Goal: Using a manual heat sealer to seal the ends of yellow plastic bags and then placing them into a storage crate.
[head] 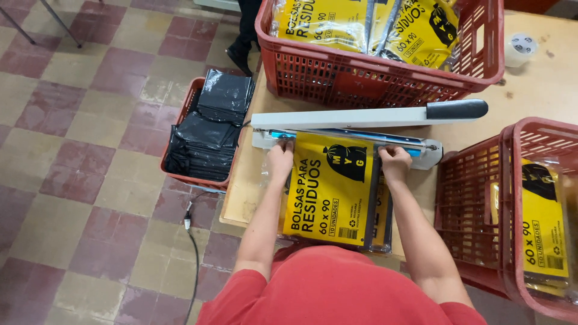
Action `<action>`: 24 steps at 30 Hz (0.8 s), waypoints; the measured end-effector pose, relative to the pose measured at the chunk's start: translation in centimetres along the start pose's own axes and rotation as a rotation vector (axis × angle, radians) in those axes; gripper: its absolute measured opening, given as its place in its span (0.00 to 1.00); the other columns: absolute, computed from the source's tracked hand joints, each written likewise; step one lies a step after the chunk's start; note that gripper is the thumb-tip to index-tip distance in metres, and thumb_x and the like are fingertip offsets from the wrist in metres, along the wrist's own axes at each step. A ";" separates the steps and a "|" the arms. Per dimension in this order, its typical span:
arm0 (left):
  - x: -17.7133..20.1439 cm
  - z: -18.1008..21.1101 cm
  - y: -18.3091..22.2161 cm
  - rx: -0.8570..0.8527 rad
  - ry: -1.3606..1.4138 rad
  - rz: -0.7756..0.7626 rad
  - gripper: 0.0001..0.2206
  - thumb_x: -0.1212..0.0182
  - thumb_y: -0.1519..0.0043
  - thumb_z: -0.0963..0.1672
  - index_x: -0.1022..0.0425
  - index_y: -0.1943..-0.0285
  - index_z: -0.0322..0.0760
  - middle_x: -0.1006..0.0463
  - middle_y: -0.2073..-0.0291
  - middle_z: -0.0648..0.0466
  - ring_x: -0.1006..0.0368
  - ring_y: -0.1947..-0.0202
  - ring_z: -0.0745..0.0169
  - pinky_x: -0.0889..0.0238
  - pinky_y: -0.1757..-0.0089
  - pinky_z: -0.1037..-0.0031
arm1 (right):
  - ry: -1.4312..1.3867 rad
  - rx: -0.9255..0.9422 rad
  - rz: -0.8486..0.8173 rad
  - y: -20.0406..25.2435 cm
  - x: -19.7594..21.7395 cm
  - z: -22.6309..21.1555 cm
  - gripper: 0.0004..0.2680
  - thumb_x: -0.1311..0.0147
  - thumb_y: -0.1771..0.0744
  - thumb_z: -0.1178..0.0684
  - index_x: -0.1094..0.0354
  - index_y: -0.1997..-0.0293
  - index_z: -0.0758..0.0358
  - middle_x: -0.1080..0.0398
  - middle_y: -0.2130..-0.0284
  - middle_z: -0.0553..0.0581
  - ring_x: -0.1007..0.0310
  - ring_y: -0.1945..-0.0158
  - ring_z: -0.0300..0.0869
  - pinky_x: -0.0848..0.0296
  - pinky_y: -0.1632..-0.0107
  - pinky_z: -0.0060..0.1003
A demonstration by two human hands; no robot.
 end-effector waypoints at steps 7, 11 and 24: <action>0.4 1.1 0.9 0.004 0.095 0.065 0.17 0.50 0.35 0.51 0.21 0.51 0.41 0.18 0.59 0.40 0.26 0.49 0.34 0.34 0.48 0.50 | 0.296 0.516 0.174 4.3 4.0 -6.9 0.10 0.43 0.32 0.43 0.32 0.68 0.55 0.31 0.77 0.58 0.26 0.68 0.57 0.30 0.63 0.53; 0.1 1.2 1.6 0.017 0.113 0.069 0.16 0.49 0.35 0.51 0.20 0.53 0.40 0.18 0.60 0.39 0.26 0.49 0.33 0.34 0.49 0.49 | 0.330 1.172 0.299 4.0 5.3 -14.9 0.08 0.40 0.33 0.44 0.33 0.70 0.46 0.38 0.79 0.42 0.31 0.73 0.38 0.29 0.66 0.32; -0.4 0.4 0.7 0.028 0.069 0.106 0.18 0.50 0.36 0.53 0.20 0.56 0.40 0.18 0.62 0.41 0.26 0.51 0.35 0.34 0.49 0.52 | 0.791 0.438 -0.721 -1.5 2.1 -19.3 0.25 0.69 0.31 0.31 0.31 0.44 0.61 0.28 0.48 0.71 0.32 0.39 0.63 0.36 0.39 0.58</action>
Point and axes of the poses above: each hand's wrist, its own y-axis away from the middle knuckle, its own x-axis out of the back of the hand, z = x × y, the point moved 2 cm from there along -y, towards the middle knuckle
